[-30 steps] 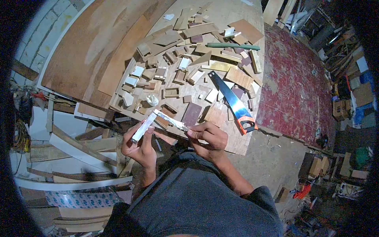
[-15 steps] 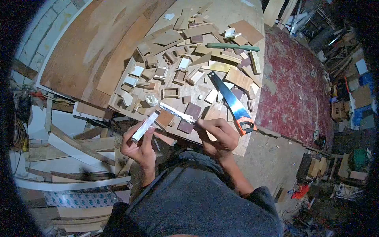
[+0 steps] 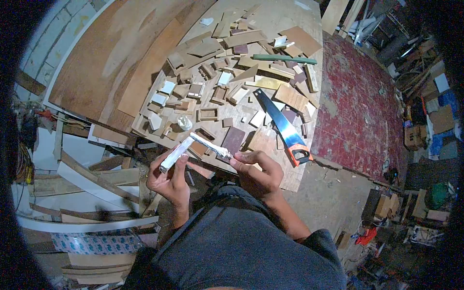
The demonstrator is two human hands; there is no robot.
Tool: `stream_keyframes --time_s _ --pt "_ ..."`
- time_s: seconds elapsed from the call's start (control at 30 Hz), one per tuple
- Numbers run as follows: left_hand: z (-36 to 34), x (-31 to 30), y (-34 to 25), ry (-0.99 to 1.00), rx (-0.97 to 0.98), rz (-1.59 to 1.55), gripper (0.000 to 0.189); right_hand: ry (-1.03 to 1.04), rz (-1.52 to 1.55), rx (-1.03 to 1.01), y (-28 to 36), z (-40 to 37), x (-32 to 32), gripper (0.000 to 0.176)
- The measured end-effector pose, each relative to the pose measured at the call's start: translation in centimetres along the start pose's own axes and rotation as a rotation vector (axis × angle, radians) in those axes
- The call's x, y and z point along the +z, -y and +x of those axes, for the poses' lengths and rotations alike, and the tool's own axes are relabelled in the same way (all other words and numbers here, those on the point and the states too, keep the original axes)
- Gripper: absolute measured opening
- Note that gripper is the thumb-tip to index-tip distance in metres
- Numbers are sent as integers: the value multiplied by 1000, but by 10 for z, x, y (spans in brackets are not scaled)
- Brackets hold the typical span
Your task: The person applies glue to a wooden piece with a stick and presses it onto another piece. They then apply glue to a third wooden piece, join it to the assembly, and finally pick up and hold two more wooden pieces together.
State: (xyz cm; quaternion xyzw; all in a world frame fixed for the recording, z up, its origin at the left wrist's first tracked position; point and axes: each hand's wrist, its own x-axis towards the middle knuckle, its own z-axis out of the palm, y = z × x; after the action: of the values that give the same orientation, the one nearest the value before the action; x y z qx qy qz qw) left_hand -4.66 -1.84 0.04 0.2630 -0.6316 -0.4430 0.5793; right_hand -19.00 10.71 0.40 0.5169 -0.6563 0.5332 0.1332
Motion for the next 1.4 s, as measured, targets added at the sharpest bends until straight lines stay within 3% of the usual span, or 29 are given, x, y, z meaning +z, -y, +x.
stream_keyframes --time_s 0.27,0.37,0.57,0.83,1.4 --pt "-2 4 0 -32 -23 16 25 -29 -39 -67 -4 -8 -9 11" --pt "-2 7 -2 -10 20 43 25 -110 -56 27 -2 -4 -10 13" --pt "-2 10 -6 3 38 69 26 -8 2 25 1 -6 -9 10" --pt "-6 12 -2 -32 51 40 25 -90 -2 29 -3 -9 -9 12" --pt "-8 5 2 -45 67 74 27 -27 42 -2 -2 -14 -6 13"
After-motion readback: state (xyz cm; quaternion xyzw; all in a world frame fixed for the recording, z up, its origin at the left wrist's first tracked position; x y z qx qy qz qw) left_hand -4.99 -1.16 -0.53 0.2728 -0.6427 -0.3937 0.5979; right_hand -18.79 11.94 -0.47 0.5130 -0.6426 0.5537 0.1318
